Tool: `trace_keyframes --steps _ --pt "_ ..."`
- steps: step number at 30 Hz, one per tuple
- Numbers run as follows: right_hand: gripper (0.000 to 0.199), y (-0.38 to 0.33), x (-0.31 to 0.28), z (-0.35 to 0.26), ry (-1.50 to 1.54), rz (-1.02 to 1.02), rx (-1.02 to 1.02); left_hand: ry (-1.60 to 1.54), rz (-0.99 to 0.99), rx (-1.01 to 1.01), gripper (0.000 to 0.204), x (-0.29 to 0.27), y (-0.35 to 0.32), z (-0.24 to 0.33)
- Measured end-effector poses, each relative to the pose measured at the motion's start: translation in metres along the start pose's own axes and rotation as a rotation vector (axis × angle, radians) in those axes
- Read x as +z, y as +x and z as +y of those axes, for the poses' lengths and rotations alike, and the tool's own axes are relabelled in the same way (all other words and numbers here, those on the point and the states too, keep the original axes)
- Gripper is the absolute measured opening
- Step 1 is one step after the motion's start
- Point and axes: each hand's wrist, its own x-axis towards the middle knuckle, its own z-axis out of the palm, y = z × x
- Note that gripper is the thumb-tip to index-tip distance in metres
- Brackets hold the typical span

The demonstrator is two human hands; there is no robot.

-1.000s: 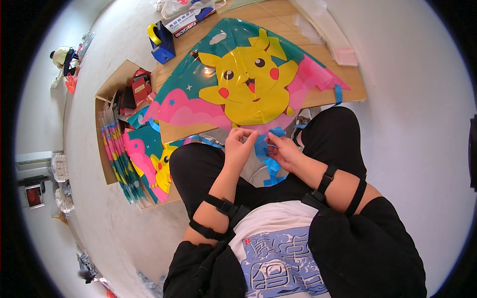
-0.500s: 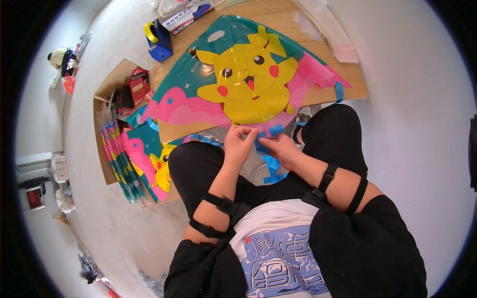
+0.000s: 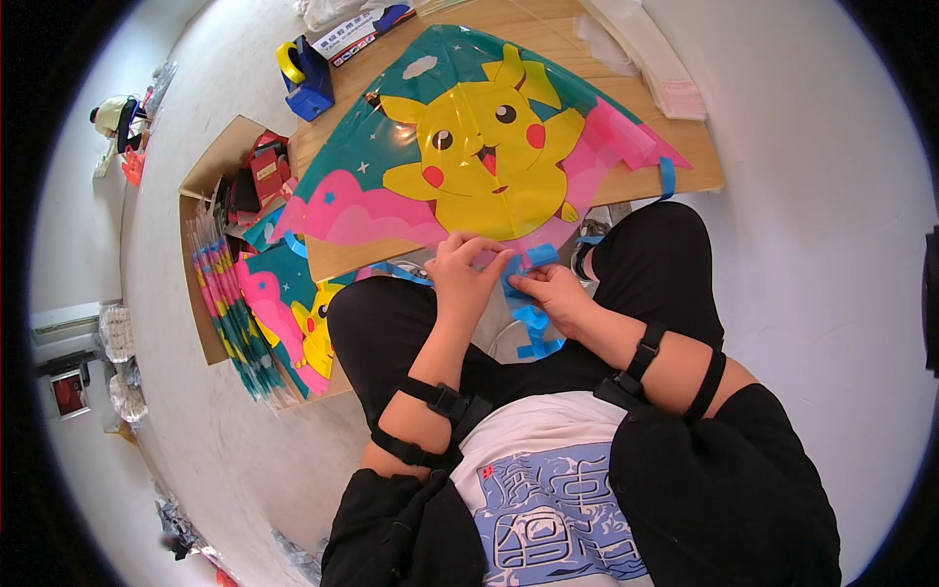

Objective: Assemble a character kite by attaching the long blue plastic tails to the base of the kite wing.

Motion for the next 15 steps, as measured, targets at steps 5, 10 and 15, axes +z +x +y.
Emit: trace_keyframes --steps 5,10,15 --pt "0.029 -0.0008 -0.0023 0.0007 -0.021 -0.034 -0.023 -0.23 -0.083 -0.181 0.016 -0.0011 -0.0056 0.0036" --pt "0.03 -0.0028 -0.0008 0.0032 -0.069 -0.034 -0.047 -0.333 -0.105 -0.251 0.017 -0.0048 -0.0092 0.0025" --pt "0.032 -0.0047 -0.0019 0.0023 -0.046 -0.066 -0.037 -0.358 -0.165 -0.214 0.013 -0.0048 -0.0096 0.0011"
